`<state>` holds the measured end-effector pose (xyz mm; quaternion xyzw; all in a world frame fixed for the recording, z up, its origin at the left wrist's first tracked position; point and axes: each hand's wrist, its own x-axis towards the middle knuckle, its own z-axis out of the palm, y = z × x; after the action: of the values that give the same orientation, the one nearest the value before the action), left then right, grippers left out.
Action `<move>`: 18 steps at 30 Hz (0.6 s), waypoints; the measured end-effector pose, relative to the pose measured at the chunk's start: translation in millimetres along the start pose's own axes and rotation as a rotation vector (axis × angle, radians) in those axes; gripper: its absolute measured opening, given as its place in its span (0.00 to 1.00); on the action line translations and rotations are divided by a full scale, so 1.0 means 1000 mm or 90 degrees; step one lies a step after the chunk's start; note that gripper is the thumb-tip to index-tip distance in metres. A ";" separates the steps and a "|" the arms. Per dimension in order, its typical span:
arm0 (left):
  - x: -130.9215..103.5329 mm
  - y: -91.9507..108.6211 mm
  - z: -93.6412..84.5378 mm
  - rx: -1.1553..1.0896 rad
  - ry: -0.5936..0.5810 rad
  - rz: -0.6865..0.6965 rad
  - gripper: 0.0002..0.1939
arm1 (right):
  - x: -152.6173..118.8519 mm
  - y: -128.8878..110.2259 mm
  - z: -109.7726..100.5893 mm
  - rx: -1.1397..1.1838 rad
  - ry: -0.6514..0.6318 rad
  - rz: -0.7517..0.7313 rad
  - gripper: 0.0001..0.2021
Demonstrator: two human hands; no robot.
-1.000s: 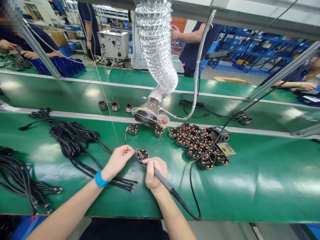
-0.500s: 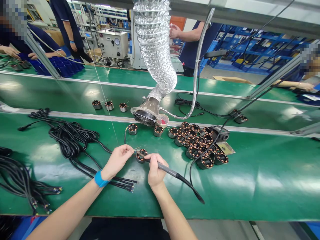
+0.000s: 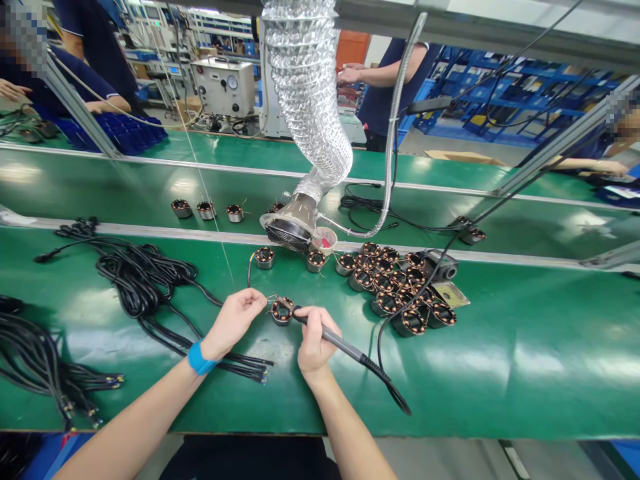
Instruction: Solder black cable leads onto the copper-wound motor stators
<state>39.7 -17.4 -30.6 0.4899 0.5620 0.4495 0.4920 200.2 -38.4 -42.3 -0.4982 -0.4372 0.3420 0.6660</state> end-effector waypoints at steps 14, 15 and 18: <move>-0.002 0.004 0.000 -0.044 -0.016 -0.033 0.11 | 0.000 0.000 -0.002 -0.029 -0.019 -0.016 0.21; -0.002 0.004 0.000 -0.060 -0.021 -0.043 0.12 | 0.000 0.000 -0.002 -0.031 -0.021 -0.018 0.20; -0.001 0.005 0.000 -0.089 -0.029 -0.065 0.12 | 0.000 0.000 -0.003 -0.031 -0.023 -0.028 0.20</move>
<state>39.8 -17.8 -25.7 0.4352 0.5418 0.4508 0.5602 202.7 -39.1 -42.2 -0.4984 -0.4682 0.3250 0.6533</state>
